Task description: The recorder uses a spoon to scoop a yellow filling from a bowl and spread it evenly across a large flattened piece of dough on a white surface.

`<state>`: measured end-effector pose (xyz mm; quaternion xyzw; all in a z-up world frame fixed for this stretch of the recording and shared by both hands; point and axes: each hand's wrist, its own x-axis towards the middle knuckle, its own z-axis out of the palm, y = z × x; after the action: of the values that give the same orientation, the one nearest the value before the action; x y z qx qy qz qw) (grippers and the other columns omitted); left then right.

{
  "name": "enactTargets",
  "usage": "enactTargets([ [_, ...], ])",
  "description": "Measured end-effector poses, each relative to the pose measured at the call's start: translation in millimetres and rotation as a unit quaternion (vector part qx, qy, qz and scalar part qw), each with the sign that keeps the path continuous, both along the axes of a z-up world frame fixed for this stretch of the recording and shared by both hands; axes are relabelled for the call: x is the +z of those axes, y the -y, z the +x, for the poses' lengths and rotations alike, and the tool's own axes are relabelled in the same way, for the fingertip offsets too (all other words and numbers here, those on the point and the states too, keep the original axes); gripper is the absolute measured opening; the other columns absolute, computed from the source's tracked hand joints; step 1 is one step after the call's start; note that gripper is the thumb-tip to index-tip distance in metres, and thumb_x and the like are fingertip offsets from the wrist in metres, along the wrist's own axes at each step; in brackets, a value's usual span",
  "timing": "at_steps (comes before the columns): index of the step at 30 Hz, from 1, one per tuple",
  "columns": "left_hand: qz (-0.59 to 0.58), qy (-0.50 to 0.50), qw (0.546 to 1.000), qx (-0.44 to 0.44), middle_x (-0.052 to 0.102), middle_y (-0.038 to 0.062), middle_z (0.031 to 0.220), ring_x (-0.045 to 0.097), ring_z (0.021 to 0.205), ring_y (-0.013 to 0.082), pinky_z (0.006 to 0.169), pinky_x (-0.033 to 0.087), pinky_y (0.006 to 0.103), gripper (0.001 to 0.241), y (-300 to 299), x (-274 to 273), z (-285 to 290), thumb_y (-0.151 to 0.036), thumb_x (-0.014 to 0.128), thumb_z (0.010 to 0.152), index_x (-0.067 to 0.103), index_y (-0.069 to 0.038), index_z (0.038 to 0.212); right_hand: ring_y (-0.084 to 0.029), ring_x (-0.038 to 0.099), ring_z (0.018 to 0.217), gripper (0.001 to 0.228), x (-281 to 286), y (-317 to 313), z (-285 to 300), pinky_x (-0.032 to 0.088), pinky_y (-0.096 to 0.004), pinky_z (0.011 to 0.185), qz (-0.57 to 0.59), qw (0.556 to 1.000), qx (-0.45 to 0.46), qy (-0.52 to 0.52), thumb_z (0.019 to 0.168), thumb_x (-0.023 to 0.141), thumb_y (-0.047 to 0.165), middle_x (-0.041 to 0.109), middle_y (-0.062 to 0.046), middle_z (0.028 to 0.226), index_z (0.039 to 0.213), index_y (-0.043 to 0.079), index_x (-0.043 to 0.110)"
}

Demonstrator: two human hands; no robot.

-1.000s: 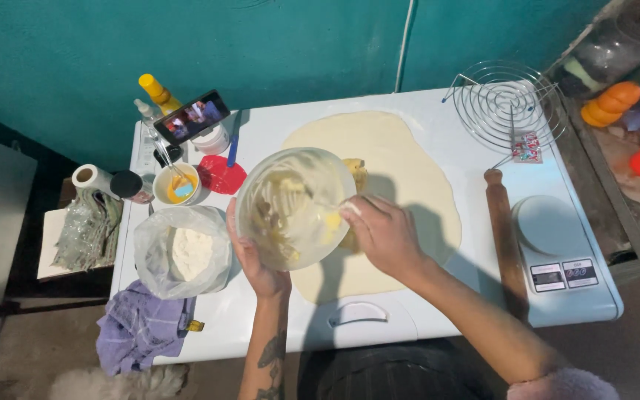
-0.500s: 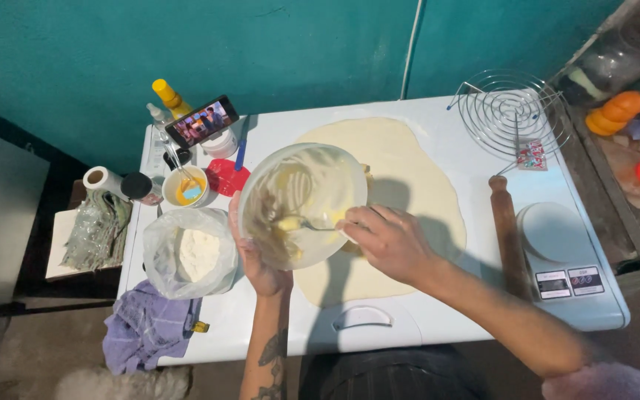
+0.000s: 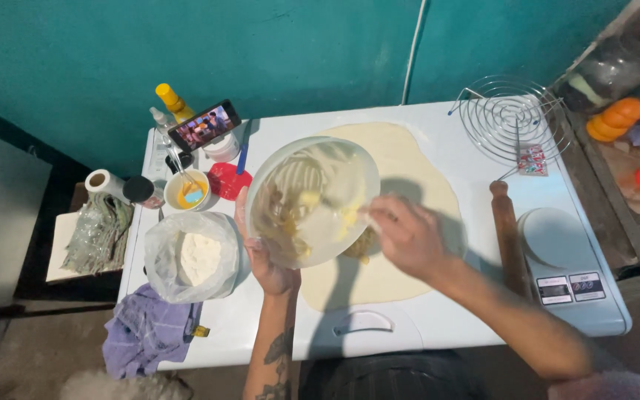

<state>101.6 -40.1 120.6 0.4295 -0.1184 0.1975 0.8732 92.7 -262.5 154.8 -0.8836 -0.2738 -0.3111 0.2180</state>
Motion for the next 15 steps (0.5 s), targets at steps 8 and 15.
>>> enactTargets([
  [8, -0.005, -0.003, 1.0, -0.017, 0.04, 0.018, 0.159, 0.04, 0.149, 0.0321, 0.128, 0.03, 0.0489, 0.102, 1, 4, 2, -0.067, 0.063, 0.094, 0.02, -0.005, 0.163, -0.023, 0.071, 0.088, 0.023, 18, -5, -8, 0.058, -0.035, 0.072, 0.023, 0.999, 0.011, -0.047, 0.084, 0.07, 0.0, 0.067, -0.005, 0.103, 0.105, 0.009, 0.074],
  [15, 0.047, -0.033, 0.998, 0.003, 0.044, 0.017, 0.155, 0.044, 0.143, 0.0299, 0.123, 0.036, 0.0472, 0.105, 8, -3, 4, -0.073, 0.064, 0.092, 0.028, -0.004, 0.163, -0.017, 0.063, 0.081, 0.019, 59, -26, -17, 0.052, -0.03, 0.065, -0.141, 0.984, 0.057, 0.093, 0.085, 0.068, 0.012, 0.068, -0.001, 0.099, 0.103, 0.009, 0.075],
])
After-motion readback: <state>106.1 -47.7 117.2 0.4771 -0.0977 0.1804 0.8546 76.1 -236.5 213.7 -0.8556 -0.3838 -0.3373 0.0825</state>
